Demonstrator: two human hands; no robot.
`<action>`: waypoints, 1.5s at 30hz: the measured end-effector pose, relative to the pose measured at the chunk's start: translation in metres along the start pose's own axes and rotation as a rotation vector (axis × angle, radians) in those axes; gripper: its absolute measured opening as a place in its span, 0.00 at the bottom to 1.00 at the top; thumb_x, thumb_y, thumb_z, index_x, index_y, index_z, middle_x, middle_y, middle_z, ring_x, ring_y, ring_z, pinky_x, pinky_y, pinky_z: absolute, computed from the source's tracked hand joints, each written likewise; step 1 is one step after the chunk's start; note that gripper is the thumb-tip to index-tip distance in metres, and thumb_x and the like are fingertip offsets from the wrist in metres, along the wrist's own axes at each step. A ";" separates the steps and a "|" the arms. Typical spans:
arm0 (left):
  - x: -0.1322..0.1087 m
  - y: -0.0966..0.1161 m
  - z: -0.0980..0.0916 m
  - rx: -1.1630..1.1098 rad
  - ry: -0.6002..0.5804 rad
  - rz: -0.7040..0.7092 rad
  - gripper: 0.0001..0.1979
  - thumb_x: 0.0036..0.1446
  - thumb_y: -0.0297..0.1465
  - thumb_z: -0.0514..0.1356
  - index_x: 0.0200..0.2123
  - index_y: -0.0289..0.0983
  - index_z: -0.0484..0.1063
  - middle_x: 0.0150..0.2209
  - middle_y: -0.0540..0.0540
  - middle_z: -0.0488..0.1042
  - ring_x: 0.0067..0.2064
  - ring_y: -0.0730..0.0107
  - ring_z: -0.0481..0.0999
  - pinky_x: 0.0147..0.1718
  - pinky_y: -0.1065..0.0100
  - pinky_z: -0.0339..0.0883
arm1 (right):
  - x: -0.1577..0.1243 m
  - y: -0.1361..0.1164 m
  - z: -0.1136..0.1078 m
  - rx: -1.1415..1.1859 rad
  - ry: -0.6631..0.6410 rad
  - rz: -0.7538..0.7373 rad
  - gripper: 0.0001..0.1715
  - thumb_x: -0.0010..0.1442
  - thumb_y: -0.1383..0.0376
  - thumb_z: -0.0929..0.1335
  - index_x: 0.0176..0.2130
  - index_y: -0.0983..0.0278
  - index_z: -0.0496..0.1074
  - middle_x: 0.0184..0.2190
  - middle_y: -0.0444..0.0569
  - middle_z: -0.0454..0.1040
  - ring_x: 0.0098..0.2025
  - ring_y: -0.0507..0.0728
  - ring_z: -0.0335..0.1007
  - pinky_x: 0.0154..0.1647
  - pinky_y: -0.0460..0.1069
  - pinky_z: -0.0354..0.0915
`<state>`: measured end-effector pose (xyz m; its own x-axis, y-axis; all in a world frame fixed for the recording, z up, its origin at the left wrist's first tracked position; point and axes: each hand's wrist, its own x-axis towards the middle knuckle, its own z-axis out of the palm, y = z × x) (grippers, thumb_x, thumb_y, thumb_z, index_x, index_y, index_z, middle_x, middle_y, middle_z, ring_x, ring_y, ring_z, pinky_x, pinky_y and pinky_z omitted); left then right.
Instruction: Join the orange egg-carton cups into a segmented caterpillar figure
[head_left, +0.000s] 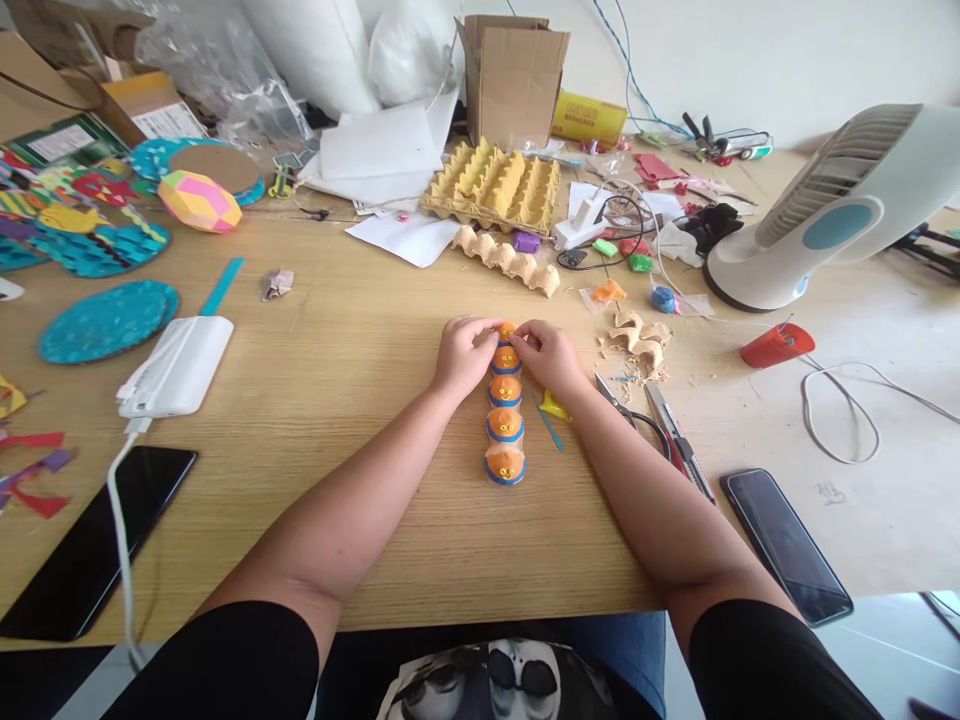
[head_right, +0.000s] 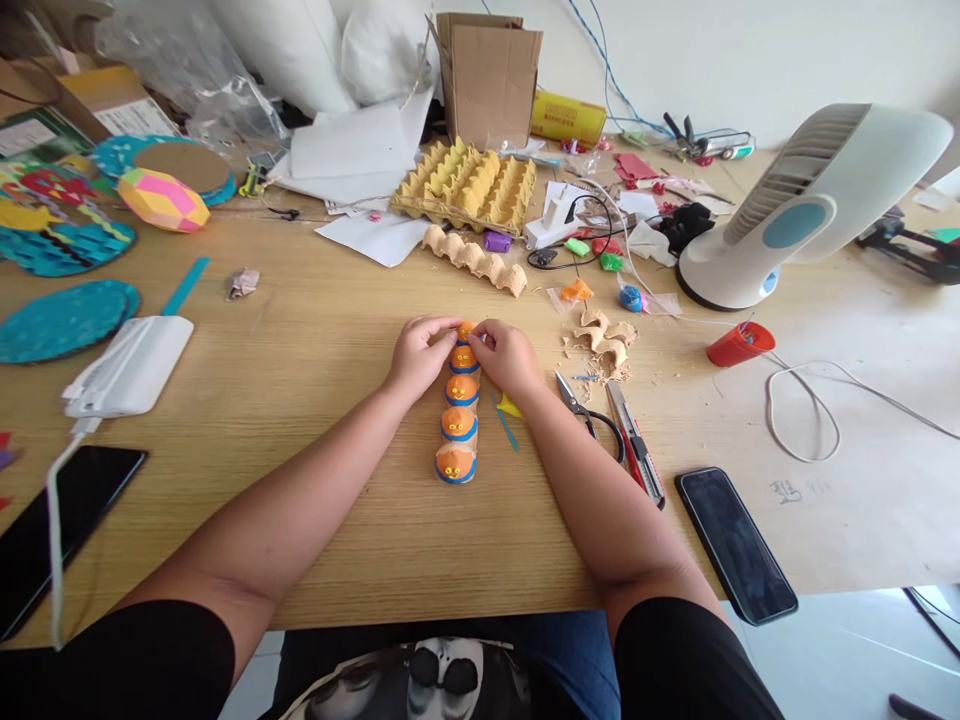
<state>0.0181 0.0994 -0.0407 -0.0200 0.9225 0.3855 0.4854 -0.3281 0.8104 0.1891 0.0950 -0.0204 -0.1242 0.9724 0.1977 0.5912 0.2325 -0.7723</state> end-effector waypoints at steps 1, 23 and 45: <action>0.000 0.000 0.000 -0.008 -0.006 -0.006 0.11 0.58 0.27 0.62 0.42 0.44 0.82 0.46 0.46 0.83 0.56 0.55 0.74 0.62 0.53 0.64 | 0.000 0.000 0.000 0.006 0.002 0.009 0.10 0.61 0.58 0.69 0.34 0.63 0.75 0.21 0.41 0.66 0.25 0.53 0.57 0.27 0.49 0.50; 0.000 0.003 -0.001 -0.072 -0.052 -0.056 0.12 0.55 0.28 0.67 0.43 0.41 0.83 0.47 0.46 0.83 0.53 0.58 0.78 0.60 0.57 0.68 | 0.003 -0.005 0.000 0.179 -0.047 0.096 0.08 0.55 0.63 0.70 0.27 0.63 0.69 0.19 0.39 0.59 0.23 0.50 0.52 0.25 0.47 0.48; -0.001 0.002 -0.001 -0.103 -0.046 -0.067 0.11 0.55 0.30 0.69 0.43 0.42 0.83 0.47 0.46 0.83 0.53 0.58 0.79 0.60 0.57 0.68 | 0.003 -0.014 -0.009 0.249 -0.049 0.167 0.04 0.56 0.66 0.70 0.31 0.63 0.71 0.18 0.36 0.57 0.21 0.49 0.50 0.23 0.47 0.45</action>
<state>0.0184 0.0978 -0.0390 -0.0080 0.9507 0.3101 0.3916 -0.2824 0.8758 0.1881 0.0941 -0.0039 -0.0836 0.9960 0.0313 0.3935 0.0618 -0.9172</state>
